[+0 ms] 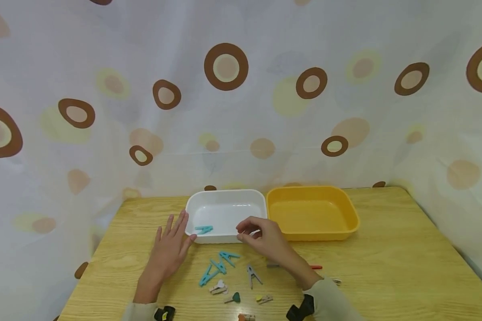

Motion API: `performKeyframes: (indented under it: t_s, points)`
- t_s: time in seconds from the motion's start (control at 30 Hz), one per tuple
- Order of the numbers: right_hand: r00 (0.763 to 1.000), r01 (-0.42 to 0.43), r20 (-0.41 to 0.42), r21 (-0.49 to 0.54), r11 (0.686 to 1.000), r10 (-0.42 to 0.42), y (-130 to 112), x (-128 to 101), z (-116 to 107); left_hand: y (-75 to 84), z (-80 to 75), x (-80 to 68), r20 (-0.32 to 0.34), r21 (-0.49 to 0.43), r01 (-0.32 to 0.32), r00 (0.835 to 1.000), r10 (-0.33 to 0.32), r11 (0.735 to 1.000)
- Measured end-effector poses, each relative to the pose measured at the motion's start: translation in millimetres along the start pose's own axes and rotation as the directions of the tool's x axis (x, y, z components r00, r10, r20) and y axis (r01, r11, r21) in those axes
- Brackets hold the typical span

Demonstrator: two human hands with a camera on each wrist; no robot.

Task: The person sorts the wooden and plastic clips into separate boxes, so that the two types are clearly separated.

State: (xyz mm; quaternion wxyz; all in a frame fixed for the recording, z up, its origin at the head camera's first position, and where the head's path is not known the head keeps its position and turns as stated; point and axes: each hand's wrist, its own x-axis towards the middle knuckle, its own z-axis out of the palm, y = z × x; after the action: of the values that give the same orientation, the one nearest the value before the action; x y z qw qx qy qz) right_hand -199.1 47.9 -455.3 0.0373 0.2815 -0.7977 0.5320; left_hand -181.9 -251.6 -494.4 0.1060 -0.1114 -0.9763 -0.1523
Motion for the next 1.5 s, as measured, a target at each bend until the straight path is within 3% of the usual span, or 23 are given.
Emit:
performKeyframes:
  t_s: [0.33,0.63,1.3,1.5]
  points:
    - [0.995,-0.097,0.037,0.060,0.994,0.094,3.9,-35.2,-23.6,0.2,-1.1,-0.7,0.018,-0.007,0.014,1.000,-0.014,1.000]
    - [0.989,-0.147,0.021,0.010,0.989,0.147,8.3,-56.5,-48.1,3.0,-1.3,-0.6,-0.005,-0.019,0.003,1.000,-0.003,1.000]
    - [0.987,-0.152,-0.062,-0.095,0.984,0.147,28.6,-104.8,-89.0,4.6,-1.2,-2.2,0.005,-0.003,0.014,1.000,-0.014,1.000]
    - [0.974,-0.219,-0.089,-0.163,0.962,0.207,35.8,-112.7,-97.6,3.4,-1.0,-1.0,-0.006,-0.004,0.010,1.000,-0.010,1.000]
